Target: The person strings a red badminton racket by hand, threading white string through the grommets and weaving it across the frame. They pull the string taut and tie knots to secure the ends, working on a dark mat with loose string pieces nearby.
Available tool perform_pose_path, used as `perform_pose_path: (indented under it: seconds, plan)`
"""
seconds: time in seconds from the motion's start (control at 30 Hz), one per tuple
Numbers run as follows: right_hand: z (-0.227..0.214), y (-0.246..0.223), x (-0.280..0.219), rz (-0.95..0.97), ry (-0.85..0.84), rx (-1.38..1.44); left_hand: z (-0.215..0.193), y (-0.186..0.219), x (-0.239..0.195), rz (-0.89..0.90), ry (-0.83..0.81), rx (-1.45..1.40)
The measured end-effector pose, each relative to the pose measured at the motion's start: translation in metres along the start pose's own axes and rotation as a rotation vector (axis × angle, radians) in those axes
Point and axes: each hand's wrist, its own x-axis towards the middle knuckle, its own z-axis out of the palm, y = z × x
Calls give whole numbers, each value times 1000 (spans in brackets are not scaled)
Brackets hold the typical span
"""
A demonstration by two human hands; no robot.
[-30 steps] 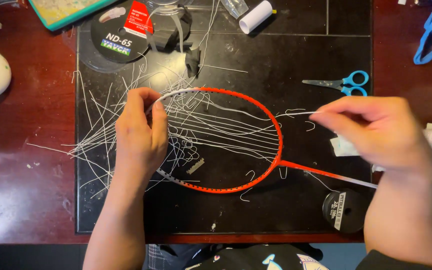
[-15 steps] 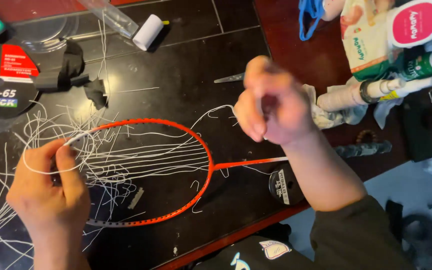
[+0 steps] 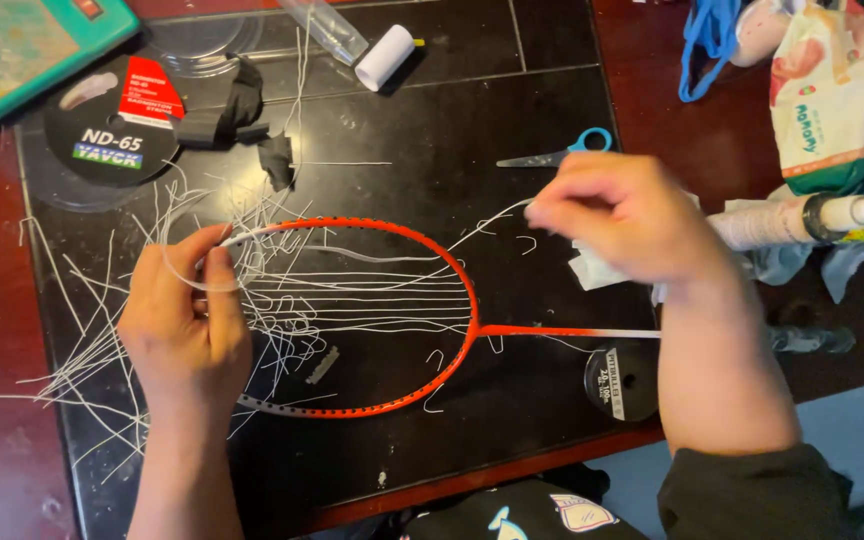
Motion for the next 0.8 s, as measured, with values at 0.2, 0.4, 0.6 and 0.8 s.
perform_pose_path:
  seconds: [0.2,0.4,0.6,0.8]
  plan:
    - [-62,44,-26,81,466,1235,2,-4,-1,57,24,-10]
    - [9,-8,-15,50,125,531,2,3,0,41,-3,-41]
    - [54,-42,15,122,-132,-24,0,6,-1,74,9,-65]
    - [51,-31,17,89,-92,49,-3,9,0,59,0,-88]
